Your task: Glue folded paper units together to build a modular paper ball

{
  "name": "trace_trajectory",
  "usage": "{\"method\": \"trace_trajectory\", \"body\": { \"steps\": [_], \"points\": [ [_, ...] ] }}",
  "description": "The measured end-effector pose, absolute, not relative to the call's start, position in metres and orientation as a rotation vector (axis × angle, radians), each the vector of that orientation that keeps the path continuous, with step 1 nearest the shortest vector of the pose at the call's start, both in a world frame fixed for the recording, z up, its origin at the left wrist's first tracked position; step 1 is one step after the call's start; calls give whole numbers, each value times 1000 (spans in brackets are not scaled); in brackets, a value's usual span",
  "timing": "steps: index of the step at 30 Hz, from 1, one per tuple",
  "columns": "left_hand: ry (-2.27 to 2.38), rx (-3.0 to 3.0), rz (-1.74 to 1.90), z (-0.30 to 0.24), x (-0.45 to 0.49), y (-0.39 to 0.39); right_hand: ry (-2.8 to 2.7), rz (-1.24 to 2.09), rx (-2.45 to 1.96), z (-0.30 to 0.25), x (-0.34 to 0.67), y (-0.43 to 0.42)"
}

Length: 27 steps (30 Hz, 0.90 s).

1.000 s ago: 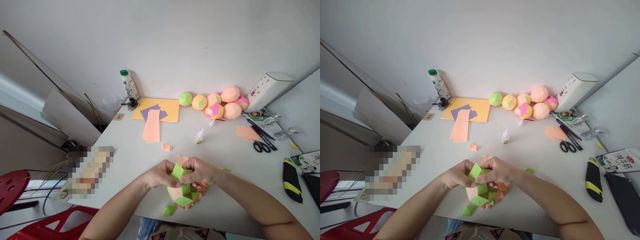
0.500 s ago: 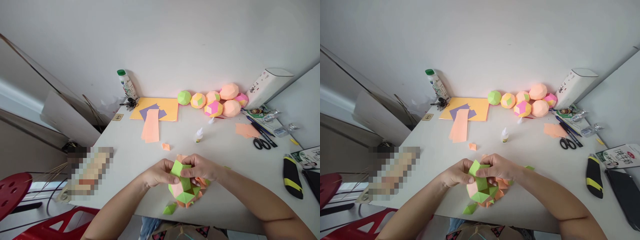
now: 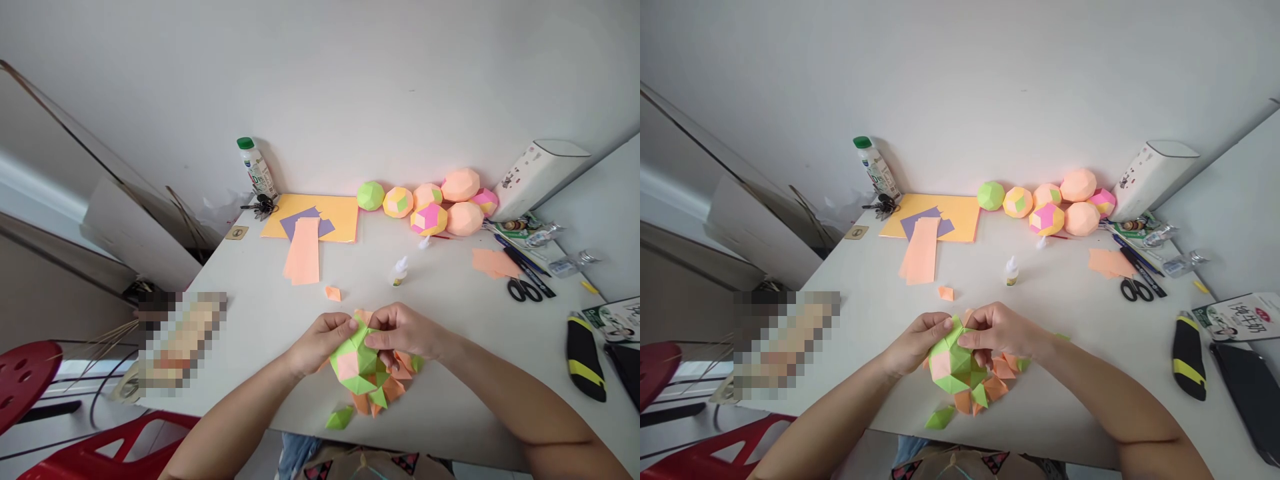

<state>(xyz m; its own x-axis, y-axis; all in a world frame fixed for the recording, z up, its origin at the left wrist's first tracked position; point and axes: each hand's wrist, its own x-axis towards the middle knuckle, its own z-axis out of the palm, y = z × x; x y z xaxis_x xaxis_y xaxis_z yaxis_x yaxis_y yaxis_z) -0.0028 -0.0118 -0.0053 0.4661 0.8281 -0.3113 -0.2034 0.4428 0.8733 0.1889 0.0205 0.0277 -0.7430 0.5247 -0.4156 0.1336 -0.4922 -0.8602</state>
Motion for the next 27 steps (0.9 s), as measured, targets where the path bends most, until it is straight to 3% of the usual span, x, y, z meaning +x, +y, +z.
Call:
{"method": "trace_trajectory", "body": {
  "steps": [27],
  "points": [
    [652, 775, 699, -4, -6, -11, -1338, 2307, -1029, 16, 187, 24]
  ]
}}
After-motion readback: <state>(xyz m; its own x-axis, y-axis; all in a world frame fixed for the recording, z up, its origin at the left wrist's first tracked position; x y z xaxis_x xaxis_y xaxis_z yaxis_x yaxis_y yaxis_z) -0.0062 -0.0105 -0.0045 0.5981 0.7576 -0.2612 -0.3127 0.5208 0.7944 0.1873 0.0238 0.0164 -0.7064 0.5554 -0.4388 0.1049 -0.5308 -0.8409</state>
